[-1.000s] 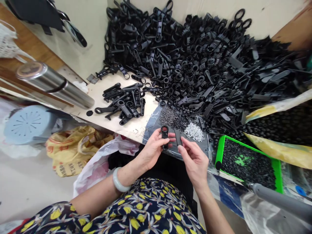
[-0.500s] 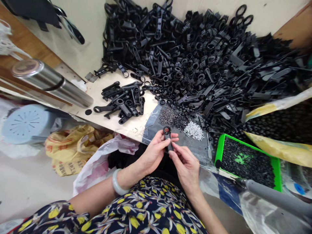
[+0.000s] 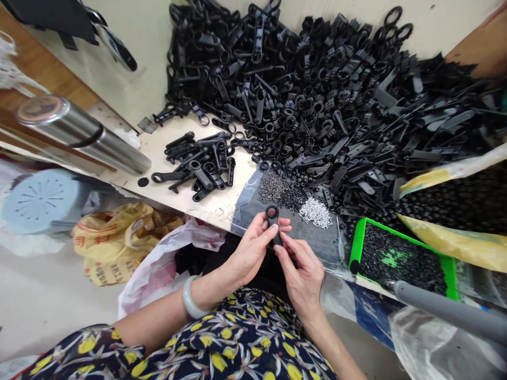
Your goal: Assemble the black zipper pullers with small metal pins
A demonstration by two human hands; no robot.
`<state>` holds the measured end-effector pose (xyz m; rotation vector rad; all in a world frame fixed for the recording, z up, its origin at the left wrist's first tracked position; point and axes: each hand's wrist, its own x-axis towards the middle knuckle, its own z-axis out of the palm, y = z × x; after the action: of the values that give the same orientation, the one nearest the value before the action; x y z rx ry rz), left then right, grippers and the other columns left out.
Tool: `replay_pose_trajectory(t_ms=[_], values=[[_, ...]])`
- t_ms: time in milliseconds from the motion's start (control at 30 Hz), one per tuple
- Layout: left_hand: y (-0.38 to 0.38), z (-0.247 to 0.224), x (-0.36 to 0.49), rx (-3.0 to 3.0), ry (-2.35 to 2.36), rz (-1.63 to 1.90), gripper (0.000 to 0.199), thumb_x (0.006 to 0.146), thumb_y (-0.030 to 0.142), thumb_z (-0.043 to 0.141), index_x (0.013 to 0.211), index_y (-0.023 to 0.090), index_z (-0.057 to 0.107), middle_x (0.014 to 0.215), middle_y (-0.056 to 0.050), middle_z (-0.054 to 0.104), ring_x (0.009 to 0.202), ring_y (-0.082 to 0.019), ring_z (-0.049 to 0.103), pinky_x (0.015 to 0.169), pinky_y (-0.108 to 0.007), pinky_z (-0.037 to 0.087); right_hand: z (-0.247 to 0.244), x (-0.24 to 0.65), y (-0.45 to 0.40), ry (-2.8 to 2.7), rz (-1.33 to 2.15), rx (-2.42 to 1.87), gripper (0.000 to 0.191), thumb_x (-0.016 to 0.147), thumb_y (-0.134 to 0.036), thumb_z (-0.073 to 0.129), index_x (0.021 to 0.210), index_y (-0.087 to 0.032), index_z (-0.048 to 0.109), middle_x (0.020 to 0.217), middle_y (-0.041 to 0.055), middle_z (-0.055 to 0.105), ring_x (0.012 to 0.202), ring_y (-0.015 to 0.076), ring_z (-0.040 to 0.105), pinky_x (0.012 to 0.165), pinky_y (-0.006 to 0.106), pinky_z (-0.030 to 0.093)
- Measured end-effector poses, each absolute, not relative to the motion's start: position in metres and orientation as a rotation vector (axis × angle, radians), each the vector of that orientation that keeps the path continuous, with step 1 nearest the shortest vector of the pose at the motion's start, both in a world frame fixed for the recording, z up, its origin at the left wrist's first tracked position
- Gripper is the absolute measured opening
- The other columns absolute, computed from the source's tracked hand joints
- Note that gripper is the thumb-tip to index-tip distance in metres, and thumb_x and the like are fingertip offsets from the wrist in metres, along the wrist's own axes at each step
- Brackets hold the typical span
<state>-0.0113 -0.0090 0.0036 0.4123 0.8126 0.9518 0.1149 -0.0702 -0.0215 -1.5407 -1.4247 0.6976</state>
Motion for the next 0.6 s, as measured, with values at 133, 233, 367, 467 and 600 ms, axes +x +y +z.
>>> replay_pose_trajectory(t_ms=[133, 233, 367, 467, 600], values=[[-0.01, 0.004, -0.01, 0.455, 0.849, 0.963, 0.029, 0.091, 0.035, 0.077, 0.113, 0.02, 0.063, 0.122, -0.009, 0.073, 0.117, -0.024, 0.068, 0.104, -0.04, 0.05, -0.018, 0.112, -0.07, -1.443, 0.617, -1.527, 0.03, 0.098, -0.023, 0.069, 0.128, -0.026, 0.073, 0.103, 0.0045, 0.073, 0.084, 0.0156, 0.07, 0.077, 0.029, 0.058], [-0.01, 0.001, -0.009, 0.509, 0.893, 0.972, 0.029, 0.091, 0.036, 0.078, 0.109, 0.017, 0.065, 0.116, -0.01, 0.076, 0.112, -0.024, 0.071, 0.101, -0.038, 0.051, -0.016, 0.111, -0.07, -1.434, 0.607, -1.53, 0.029, 0.099, -0.023, 0.068, 0.127, -0.026, 0.073, 0.103, 0.005, 0.073, 0.085, 0.0163, 0.07, 0.077, 0.03, 0.058], [-0.012, -0.004, -0.008, 0.538, 0.918, 1.003, 0.029, 0.092, 0.037, 0.076, 0.11, 0.016, 0.065, 0.107, -0.01, 0.078, 0.1, -0.022, 0.073, 0.097, -0.036, 0.052, -0.018, 0.108, -0.071, -1.389, 0.682, -1.532, 0.027, 0.099, -0.023, 0.067, 0.125, -0.026, 0.073, 0.103, 0.0052, 0.073, 0.086, 0.0161, 0.069, 0.077, 0.031, 0.058], [-0.013, -0.006, -0.008, 0.539, 0.936, 1.029, 0.028, 0.092, 0.037, 0.075, 0.108, 0.016, 0.066, 0.102, -0.009, 0.078, 0.099, -0.021, 0.072, 0.096, -0.034, 0.052, -0.026, 0.103, -0.073, -1.296, 0.748, -1.547, 0.027, 0.098, -0.027, 0.069, 0.125, -0.026, 0.071, 0.096, 0.0029, 0.071, 0.078, 0.0146, 0.066, 0.074, 0.03, 0.058], [-0.013, -0.007, -0.008, 0.514, 0.962, 1.069, 0.029, 0.091, 0.037, 0.075, 0.11, 0.016, 0.067, 0.099, -0.007, 0.078, 0.097, -0.019, 0.072, 0.097, -0.032, 0.05, -0.033, 0.095, -0.071, -1.067, 0.862, -1.523, 0.037, 0.092, -0.032, 0.076, 0.125, -0.026, 0.061, 0.108, 0.0045, 0.073, 0.085, 0.0155, 0.069, 0.077, 0.03, 0.059]])
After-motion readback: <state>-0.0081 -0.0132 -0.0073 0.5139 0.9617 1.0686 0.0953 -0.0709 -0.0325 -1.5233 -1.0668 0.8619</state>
